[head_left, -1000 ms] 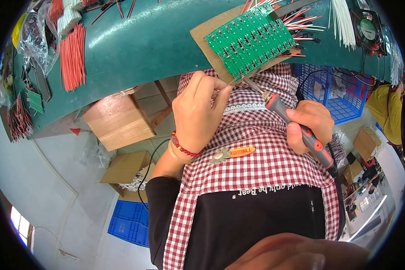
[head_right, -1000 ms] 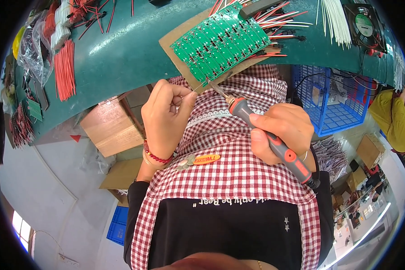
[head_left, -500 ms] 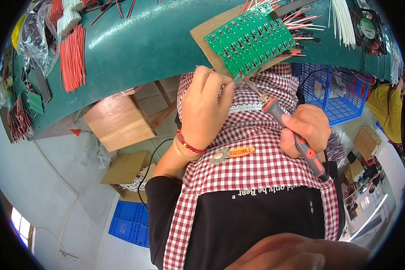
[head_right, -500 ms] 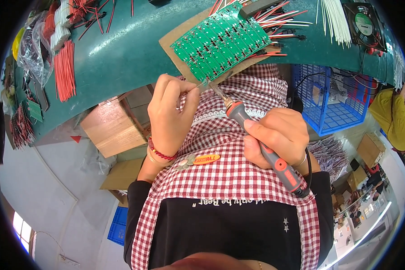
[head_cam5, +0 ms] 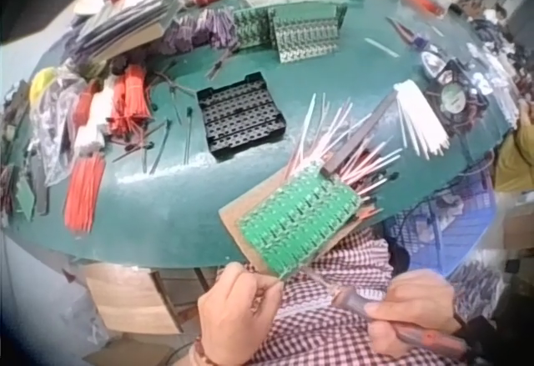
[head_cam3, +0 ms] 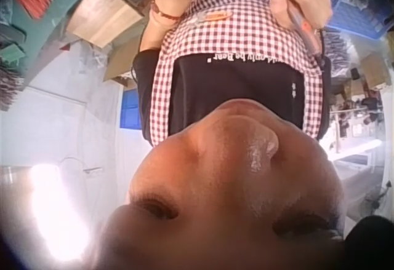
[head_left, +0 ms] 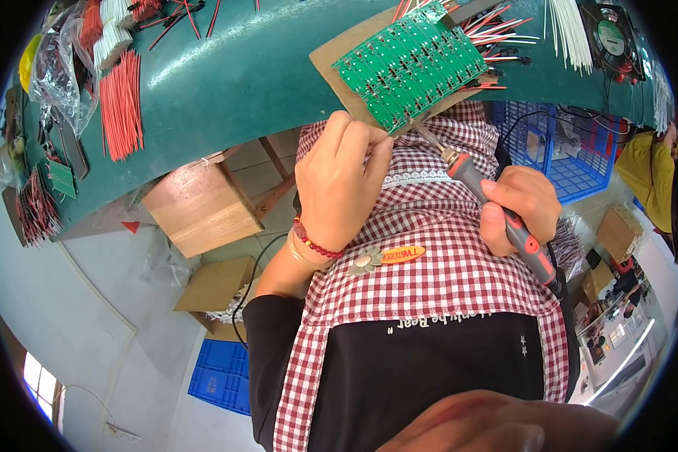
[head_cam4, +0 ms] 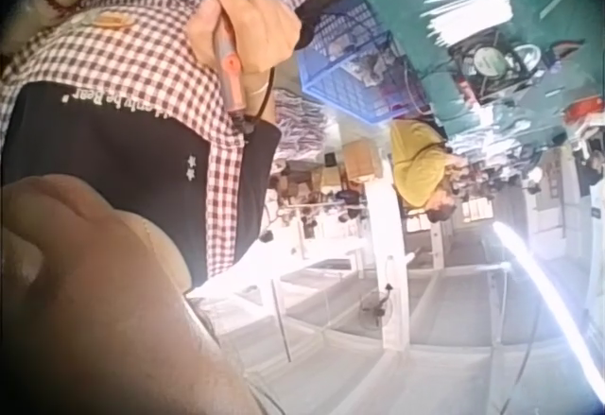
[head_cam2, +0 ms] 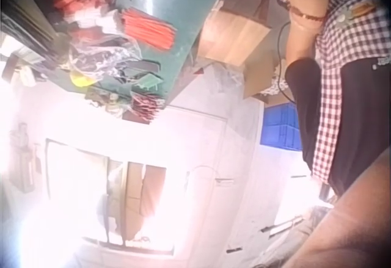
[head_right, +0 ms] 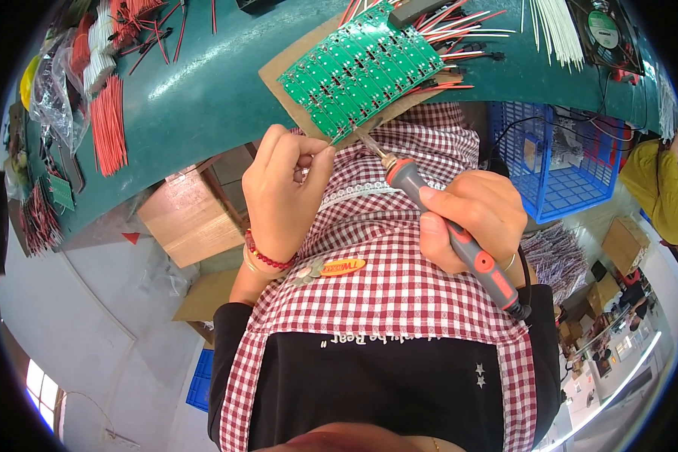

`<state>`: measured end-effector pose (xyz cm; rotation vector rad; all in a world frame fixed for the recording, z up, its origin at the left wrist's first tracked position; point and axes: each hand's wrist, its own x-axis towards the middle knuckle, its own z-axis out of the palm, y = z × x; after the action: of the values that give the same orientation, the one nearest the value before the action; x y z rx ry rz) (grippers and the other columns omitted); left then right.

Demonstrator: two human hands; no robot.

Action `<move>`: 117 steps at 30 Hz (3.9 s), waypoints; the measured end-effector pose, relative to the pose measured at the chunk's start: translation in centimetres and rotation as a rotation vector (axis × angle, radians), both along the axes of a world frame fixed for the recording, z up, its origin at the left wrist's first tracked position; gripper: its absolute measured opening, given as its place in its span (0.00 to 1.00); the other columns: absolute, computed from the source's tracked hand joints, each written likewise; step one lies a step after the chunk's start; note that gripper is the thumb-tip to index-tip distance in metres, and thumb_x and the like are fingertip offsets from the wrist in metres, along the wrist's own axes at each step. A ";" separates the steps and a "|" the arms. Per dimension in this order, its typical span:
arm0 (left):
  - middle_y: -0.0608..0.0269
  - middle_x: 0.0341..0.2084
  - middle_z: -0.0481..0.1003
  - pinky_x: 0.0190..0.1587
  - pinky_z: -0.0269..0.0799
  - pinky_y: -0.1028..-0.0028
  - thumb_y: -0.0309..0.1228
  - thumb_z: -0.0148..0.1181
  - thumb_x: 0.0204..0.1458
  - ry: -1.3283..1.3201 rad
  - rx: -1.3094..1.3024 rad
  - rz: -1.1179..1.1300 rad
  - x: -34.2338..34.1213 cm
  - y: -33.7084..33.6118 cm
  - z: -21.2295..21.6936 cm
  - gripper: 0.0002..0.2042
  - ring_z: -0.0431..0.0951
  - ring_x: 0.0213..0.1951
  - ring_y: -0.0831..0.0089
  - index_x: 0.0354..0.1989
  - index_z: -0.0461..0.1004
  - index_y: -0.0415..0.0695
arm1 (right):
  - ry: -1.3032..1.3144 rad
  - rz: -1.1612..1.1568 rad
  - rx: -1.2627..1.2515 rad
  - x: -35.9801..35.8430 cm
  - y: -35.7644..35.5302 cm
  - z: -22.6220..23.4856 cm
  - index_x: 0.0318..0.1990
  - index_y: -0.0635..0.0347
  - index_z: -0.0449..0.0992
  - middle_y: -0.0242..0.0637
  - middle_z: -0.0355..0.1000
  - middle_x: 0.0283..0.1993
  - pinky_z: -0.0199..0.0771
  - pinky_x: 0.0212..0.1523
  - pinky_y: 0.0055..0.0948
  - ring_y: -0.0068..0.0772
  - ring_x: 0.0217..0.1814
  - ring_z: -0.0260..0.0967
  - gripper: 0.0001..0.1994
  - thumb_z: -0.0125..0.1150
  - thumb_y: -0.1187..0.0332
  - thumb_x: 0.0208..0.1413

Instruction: The person solders red and white wires onto a green printed circuit board (PCB) using a soldering iron and solder wire.

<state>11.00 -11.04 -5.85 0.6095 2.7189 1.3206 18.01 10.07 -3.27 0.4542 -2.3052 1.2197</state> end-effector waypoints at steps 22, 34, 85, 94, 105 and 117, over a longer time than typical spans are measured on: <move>0.59 0.30 0.70 0.27 0.69 0.74 0.14 0.61 0.47 0.047 0.089 -0.047 -0.5 0.7 0.3 0.10 0.73 0.26 0.73 0.38 0.76 0.38 | 0.015 -0.008 0.049 -0.3 0.8 0.6 0.36 0.68 0.76 0.32 0.64 0.14 0.61 0.14 0.27 0.30 0.12 0.62 0.11 0.61 0.76 0.41; 0.59 0.27 0.71 0.28 0.70 0.73 0.16 0.64 0.45 0.050 0.001 -0.053 -0.8 1.7 0.4 0.10 0.74 0.25 0.69 0.36 0.74 0.38 | -0.036 -0.001 0.040 -0.1 0.5 0.7 0.32 0.71 0.76 0.33 0.62 0.13 0.58 0.12 0.28 0.30 0.10 0.59 0.10 0.59 0.74 0.41; 0.63 0.26 0.73 0.26 0.65 0.75 0.16 0.62 0.45 0.142 0.042 -0.067 -1.9 4.4 -0.1 0.13 0.67 0.22 0.74 0.41 0.75 0.41 | 0.022 -0.071 0.007 0.0 2.0 0.5 0.33 0.68 0.76 0.32 0.62 0.13 0.59 0.13 0.26 0.28 0.10 0.60 0.09 0.61 0.74 0.42; 0.58 0.26 0.69 0.23 0.68 0.71 0.16 0.62 0.47 0.053 0.185 0.065 -1.8 3.3 1.0 0.08 0.72 0.24 0.65 0.34 0.72 0.39 | 0.058 -0.264 -0.103 1.1 2.9 0.4 0.34 0.70 0.77 0.39 0.71 0.19 0.63 0.14 0.28 0.31 0.13 0.64 0.11 0.63 0.69 0.49; 0.62 0.23 0.74 0.22 0.67 0.75 0.16 0.70 0.38 -0.095 0.645 -0.259 0.7 4.5 2.9 0.13 0.74 0.23 0.72 0.33 0.73 0.39 | -0.177 0.125 -0.256 -1.0 0.5 1.1 0.45 0.54 0.74 0.44 0.74 0.38 0.75 0.34 0.33 0.43 0.38 0.73 0.21 0.68 0.83 0.41; 0.63 0.23 0.71 0.22 0.66 0.77 0.16 0.67 0.40 0.069 0.219 -0.140 -0.4 2.7 2.8 0.08 0.72 0.22 0.77 0.27 0.73 0.40 | -0.077 -0.124 -0.120 0.2 3.2 0.6 0.49 0.62 0.72 0.41 0.71 0.33 0.69 0.29 0.28 0.36 0.32 0.68 0.15 0.61 0.79 0.52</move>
<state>10.58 -8.29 -3.05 0.8614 2.5462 1.6004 18.25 13.26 -2.70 0.2218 -2.2704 1.3259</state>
